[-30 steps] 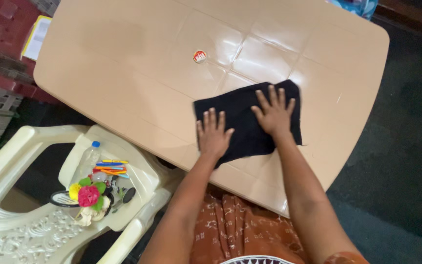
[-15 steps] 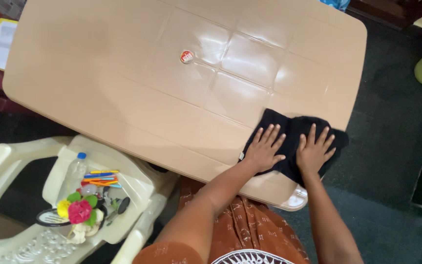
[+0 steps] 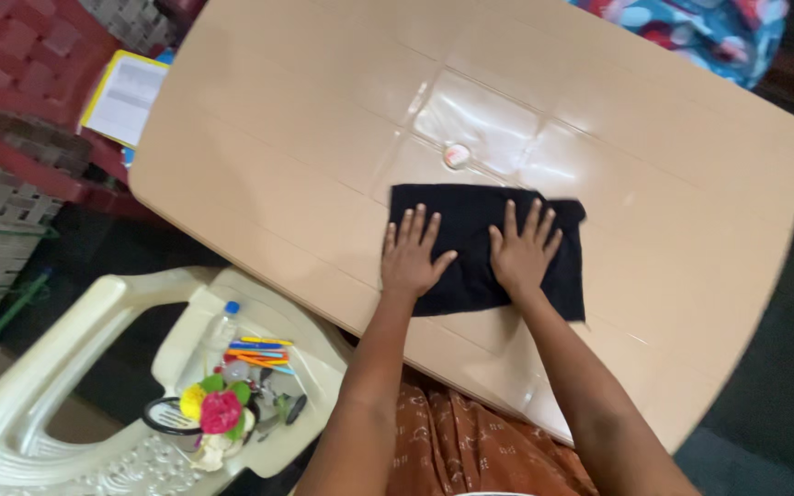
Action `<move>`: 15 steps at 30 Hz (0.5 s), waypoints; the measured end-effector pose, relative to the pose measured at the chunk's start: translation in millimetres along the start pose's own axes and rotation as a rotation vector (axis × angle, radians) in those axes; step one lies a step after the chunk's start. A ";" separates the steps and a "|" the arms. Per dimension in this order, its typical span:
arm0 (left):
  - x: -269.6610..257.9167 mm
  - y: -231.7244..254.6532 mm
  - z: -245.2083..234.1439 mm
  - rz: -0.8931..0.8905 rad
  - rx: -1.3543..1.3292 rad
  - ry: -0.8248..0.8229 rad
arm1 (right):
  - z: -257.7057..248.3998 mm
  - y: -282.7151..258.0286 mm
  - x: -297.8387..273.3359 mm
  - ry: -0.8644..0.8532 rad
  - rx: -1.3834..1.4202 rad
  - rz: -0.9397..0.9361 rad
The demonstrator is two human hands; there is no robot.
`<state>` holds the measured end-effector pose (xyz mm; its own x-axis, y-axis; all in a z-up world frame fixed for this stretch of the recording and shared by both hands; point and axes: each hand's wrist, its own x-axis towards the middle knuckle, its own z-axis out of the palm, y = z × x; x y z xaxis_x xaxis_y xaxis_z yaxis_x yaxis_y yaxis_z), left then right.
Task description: The person removes a patterned tablecloth from a table and then wipes the table surface with a black cloth. The person uses both hands to smooth and wipe the table in a systematic manner.
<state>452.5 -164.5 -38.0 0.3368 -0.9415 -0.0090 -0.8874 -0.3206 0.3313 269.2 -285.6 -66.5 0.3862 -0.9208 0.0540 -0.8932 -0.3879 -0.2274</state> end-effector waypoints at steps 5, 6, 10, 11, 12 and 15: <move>9.6 -67.3 -22.8 -0.128 0.050 0.019 | 23.4 -82.4 49.0 -0.001 0.016 -0.130; 11.0 -80.9 -28.1 -0.154 0.055 0.019 | 25.3 -96.0 48.3 -0.004 0.015 -0.141; 20.3 -148.1 -52.8 -0.101 0.071 0.015 | 28.0 -149.7 31.3 -0.020 0.013 -0.183; 24.3 -166.4 -58.9 -0.069 0.068 0.018 | 29.4 -163.0 30.0 -0.029 0.010 -0.188; 29.5 -182.6 -63.9 -0.037 0.066 0.021 | 32.3 -176.9 33.7 -0.030 0.014 -0.190; 51.3 -224.7 -74.9 -0.033 0.071 0.012 | 41.9 -214.8 45.7 -0.040 0.031 -0.201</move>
<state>692.8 -133.1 -42.3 0.3699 -0.9290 -0.0074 -0.8957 -0.3588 0.2628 488.4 -242.6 -55.9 0.5655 -0.8223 0.0628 -0.7899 -0.5620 -0.2454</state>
